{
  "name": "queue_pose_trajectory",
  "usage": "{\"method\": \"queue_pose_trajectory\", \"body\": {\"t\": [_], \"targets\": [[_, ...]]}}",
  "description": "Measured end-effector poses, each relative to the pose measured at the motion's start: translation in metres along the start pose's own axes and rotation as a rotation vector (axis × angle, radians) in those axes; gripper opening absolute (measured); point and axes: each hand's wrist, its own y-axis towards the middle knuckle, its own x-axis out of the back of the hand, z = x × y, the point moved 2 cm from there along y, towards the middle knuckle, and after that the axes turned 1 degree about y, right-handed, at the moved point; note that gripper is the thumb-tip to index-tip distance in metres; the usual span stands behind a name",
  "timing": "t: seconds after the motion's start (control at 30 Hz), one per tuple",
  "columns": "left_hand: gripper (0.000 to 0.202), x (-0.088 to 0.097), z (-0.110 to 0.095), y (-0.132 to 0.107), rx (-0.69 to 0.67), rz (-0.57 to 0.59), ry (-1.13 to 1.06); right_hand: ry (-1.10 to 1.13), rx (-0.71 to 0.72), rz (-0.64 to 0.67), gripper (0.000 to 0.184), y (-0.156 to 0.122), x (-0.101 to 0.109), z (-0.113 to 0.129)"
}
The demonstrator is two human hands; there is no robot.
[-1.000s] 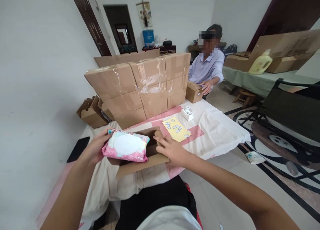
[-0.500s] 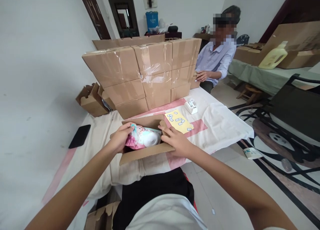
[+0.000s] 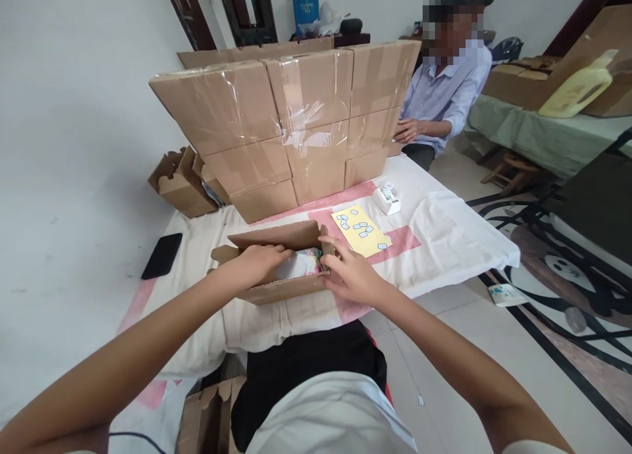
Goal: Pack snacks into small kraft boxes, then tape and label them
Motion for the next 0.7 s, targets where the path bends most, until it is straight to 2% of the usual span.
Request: {"method": "queue_pose_trajectory", "body": {"t": [0.1, 0.17, 0.27, 0.37, 0.47, 0.53, 0.6, 0.7], "targets": [[0.054, 0.0, -0.001, 0.013, -0.047, 0.056, 0.064, 0.06, -0.012, -0.077, 0.041, -0.002, -0.002, -0.004], [0.051, 0.003, -0.002, 0.013, -0.065, 0.055, 0.082, 0.083, 0.0, -0.151, 0.059, -0.003, -0.007, -0.006], [0.04, 0.008, -0.009, -0.003, -0.066, -0.01, 0.076, 0.093, 0.019, -0.237, 0.085, -0.006, -0.018, -0.012], [0.027, 0.002, -0.017, -0.032, 0.009, -0.123, 0.039, 0.106, 0.035, -0.254, 0.096, -0.009, -0.026, -0.017], [0.034, -0.017, -0.02, -0.054, 0.11, -0.206, -0.057, 0.103, 0.062, -0.219, 0.101, -0.012, -0.026, -0.019], [0.038, -0.03, -0.019, -0.06, 0.141, -0.243, -0.13, 0.089, 0.071, -0.176, 0.099, -0.01, -0.022, -0.015], [0.036, -0.038, -0.018, -0.06, 0.129, -0.276, -0.178, 0.069, 0.097, -0.083, 0.086, -0.006, -0.021, -0.005], [0.031, -0.038, -0.019, -0.062, 0.067, -0.351, -0.214, 0.056, 0.181, 0.105, 0.057, 0.004, -0.023, 0.011]]}}
